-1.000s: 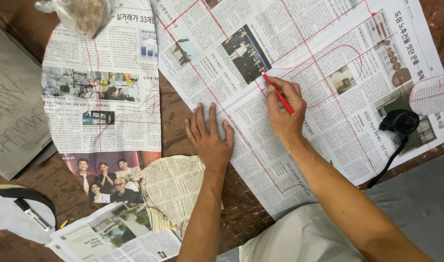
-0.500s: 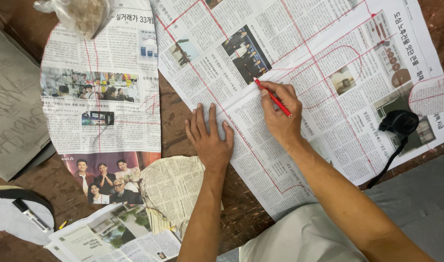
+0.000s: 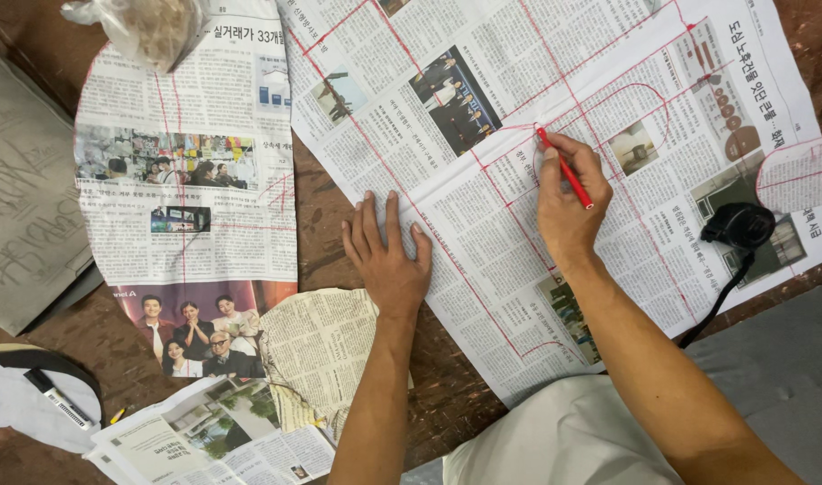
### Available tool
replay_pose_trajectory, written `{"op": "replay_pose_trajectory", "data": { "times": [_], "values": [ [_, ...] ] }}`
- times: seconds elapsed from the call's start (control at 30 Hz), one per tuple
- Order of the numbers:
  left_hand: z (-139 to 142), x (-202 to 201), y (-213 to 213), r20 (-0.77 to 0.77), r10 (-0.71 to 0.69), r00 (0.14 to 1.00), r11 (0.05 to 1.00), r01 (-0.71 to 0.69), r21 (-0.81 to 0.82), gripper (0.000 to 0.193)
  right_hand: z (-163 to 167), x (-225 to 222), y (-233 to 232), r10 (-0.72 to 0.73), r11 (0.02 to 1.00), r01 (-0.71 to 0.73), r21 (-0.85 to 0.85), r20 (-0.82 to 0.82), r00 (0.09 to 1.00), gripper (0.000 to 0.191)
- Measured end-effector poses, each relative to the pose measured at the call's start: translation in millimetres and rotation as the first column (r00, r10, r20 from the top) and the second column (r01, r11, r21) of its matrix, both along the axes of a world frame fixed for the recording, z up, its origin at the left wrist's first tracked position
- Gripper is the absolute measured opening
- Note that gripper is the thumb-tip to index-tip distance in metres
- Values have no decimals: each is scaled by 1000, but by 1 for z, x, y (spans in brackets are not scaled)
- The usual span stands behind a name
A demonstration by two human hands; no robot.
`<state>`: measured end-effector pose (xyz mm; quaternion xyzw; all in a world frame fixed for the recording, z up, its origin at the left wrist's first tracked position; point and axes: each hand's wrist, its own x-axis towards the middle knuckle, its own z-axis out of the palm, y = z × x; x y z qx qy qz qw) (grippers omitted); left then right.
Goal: The person spreads newspaper sheets on a workbench and draws red lines across them with a red pen, steadying the paper with the other hand. They use a ruler and a tape measure to guide straight red lines, then uncap and recap the pen and continue marking.
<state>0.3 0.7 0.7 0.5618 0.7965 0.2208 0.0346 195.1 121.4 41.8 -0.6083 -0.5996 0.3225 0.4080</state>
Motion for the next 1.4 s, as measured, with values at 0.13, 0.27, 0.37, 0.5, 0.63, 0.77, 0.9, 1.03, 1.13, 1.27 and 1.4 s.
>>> {"op": "replay_pose_trajectory", "data": {
  "times": [0.13,0.27,0.37,0.5,0.63,0.77,0.9,1.03,1.13,1.27,1.4],
  "values": [
    [1,-1,0,-6,-5,1000,1000,5,0,51,2,-3,-1,33,998,-31,-58,24,999,20],
    [2,-1,0,-18,-10,1000,1000,10,-6,51,4,0,-1,59,998,-57,-33,42,997,20],
    [3,0,0,-20,-10,1000,1000,10,2,51,4,9,1,28,998,-26,-51,42,999,20],
    [3,0,0,-14,-7,1000,1000,7,0,51,1,21,9,-1,1000,1,-10,26,1000,18],
    [2,0,0,-20,-6,1000,1000,6,3,50,-1,26,12,-40,995,34,-96,-62,997,17],
    [1,0,0,-20,-7,1000,1000,7,0,50,-2,22,8,-6,1000,6,-25,0,1000,17],
    [1,0,0,-27,-7,1000,1000,7,2,51,-2,11,1,-24,996,28,-87,46,999,17],
    [2,0,0,-13,-6,1000,1000,6,3,51,-1,-1,-2,21,999,-22,-30,-6,1000,18],
    [2,0,0,-15,-7,1000,1000,7,9,51,1,-8,-4,27,998,-26,-53,9,1000,19],
    [3,0,1,-5,-6,1000,1000,6,7,50,0,-13,-3,44,997,-41,-60,54,998,20],
    [2,1,1,0,-1,1000,1000,1,21,50,-2,-14,-4,25,999,-25,-28,-9,1000,19]
  ]
}}
